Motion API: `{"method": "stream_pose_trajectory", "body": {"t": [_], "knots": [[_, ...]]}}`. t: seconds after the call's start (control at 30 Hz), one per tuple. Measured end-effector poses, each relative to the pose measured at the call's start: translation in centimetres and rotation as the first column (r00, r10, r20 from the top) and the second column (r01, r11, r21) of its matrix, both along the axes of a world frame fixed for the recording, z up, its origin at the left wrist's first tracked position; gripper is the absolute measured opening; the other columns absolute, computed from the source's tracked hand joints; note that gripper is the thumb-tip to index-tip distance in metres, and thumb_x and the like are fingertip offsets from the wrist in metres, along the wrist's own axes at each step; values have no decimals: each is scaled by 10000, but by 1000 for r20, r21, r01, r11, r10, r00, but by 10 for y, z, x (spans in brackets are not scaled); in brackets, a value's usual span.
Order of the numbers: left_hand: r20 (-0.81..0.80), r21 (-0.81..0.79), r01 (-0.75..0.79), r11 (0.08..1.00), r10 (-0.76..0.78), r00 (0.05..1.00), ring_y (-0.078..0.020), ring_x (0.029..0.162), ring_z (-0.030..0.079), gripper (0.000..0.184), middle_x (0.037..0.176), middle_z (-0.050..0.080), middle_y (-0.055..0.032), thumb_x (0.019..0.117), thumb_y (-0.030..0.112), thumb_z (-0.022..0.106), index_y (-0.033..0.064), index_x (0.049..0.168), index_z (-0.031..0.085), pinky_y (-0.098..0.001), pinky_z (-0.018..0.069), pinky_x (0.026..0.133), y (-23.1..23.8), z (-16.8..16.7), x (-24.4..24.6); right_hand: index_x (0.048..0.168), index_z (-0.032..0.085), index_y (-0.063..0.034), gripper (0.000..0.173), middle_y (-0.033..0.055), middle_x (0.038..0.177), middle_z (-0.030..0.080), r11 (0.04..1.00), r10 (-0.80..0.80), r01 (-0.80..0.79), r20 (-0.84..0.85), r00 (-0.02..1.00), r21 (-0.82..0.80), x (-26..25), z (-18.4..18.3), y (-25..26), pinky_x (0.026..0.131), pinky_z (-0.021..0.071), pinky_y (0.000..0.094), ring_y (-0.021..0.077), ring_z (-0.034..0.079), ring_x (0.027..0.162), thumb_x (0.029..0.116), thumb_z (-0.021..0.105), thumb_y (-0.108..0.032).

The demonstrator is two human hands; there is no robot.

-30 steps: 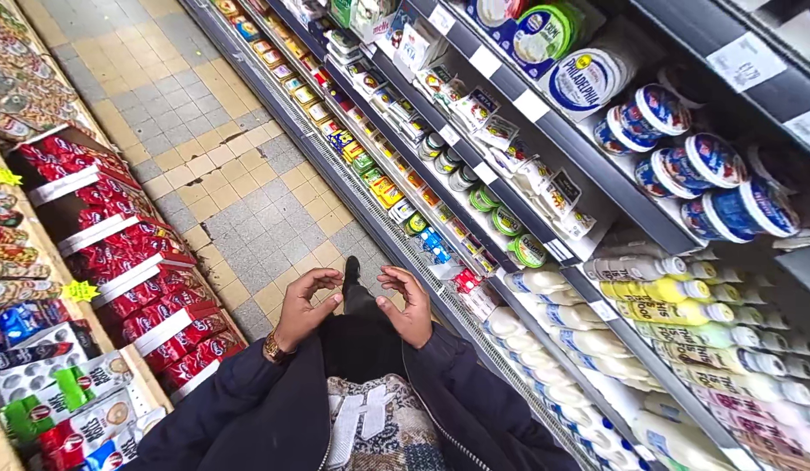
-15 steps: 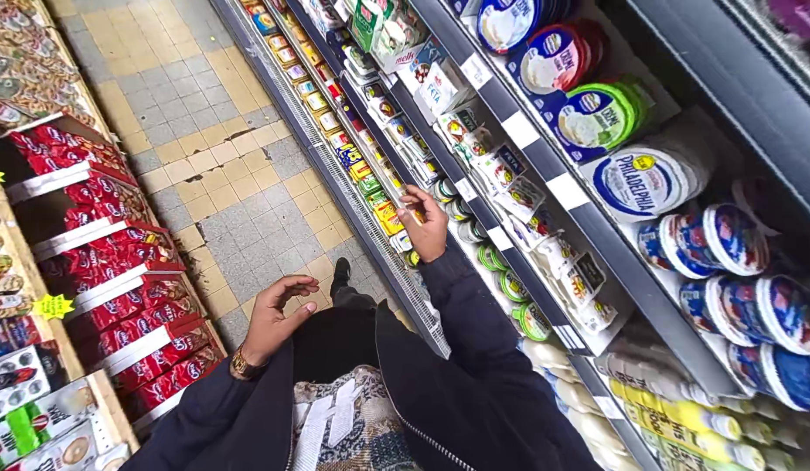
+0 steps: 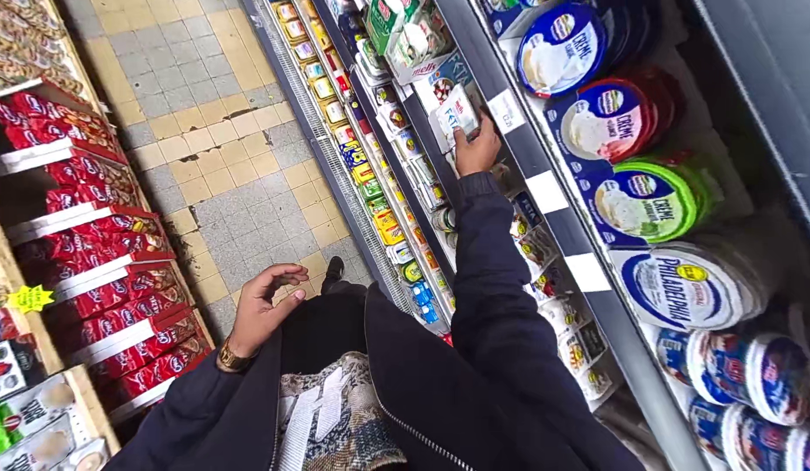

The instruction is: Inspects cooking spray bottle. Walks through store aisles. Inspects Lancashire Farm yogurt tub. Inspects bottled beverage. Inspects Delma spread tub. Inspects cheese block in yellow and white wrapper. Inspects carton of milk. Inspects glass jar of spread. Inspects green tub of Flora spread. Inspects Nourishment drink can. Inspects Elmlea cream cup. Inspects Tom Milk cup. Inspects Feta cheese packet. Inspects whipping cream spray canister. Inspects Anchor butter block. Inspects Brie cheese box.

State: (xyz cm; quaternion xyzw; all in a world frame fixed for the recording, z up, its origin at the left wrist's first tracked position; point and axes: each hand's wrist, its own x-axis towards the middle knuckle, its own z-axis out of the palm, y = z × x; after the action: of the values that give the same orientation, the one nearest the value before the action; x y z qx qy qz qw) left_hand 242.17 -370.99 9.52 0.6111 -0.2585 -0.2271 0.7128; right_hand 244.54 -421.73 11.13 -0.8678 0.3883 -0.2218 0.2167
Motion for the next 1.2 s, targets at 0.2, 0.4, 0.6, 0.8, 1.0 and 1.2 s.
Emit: {"method": "stream_pose_trajectory", "body": {"t": [0.2, 0.4, 0.6, 0.8, 1.0, 1.2], "knots": [[15, -14, 13, 1000, -12, 1000, -204, 1032, 715, 363, 1177, 723, -62, 948, 251, 719, 97, 1269, 653, -358, 602, 917, -18, -2, 22, 1390, 622, -79, 498, 196, 1332, 655, 993, -114, 118, -120, 986, 22, 19, 7, 0, 1087, 422, 570, 369, 592, 1279, 963, 632, -334], [25, -30, 34, 999, -33, 999, -196, 1045, 711, 359, 1182, 722, -56, 948, 243, 714, 101, 1272, 651, -351, 597, 923, -24, 3, 41, 1360, 633, -133, 437, 186, 1268, 684, 982, -188, 186, -161, 969, -24, 25, 5, 7, 971, 483, 597, 386, 642, 1184, 952, 633, -288], [36, -50, 61, 997, -59, 998, -209, 1038, 713, 353, 1180, 722, -75, 955, 218, 704, 68, 1269, 641, -360, 601, 915, -11, 7, 65, 1341, 651, -118, 426, 174, 1244, 696, 976, -210, 208, -20, 978, -70, 25, -14, 8, 994, 478, 581, 374, 651, 1166, 936, 679, -247], [69, -70, 111, 991, -106, 992, -202, 1039, 711, 337, 1173, 721, -65, 957, 207, 701, 70, 1260, 648, -357, 596, 926, 16, 15, 99, 1281, 706, -97, 350, 153, 1254, 699, 959, -222, 257, 248, 943, -121, 20, -29, 24, 999, 501, 505, 321, 669, 1148, 949, 684, -208], [61, -86, 141, 986, -136, 989, -221, 1039, 713, 344, 1192, 712, -79, 952, 191, 706, 57, 1261, 640, -375, 602, 928, 53, 19, 131, 1247, 714, -33, 358, 174, 1220, 706, 937, -131, 261, 457, 880, -234, 16, -9, 67, 960, 537, 419, 290, 688, 1102, 935, 726, -207], [57, -153, 226, 962, -220, 974, -247, 1063, 704, 454, 1240, 684, -97, 923, 134, 740, 50, 1337, 574, -398, 602, 938, 78, 20, 158, 1229, 659, 39, 371, 140, 1104, 700, 994, -27, -48, 659, 752, 96, 7, 17, 152, 801, 579, 305, 151, 683, 887, 879, 754, -43]]}}
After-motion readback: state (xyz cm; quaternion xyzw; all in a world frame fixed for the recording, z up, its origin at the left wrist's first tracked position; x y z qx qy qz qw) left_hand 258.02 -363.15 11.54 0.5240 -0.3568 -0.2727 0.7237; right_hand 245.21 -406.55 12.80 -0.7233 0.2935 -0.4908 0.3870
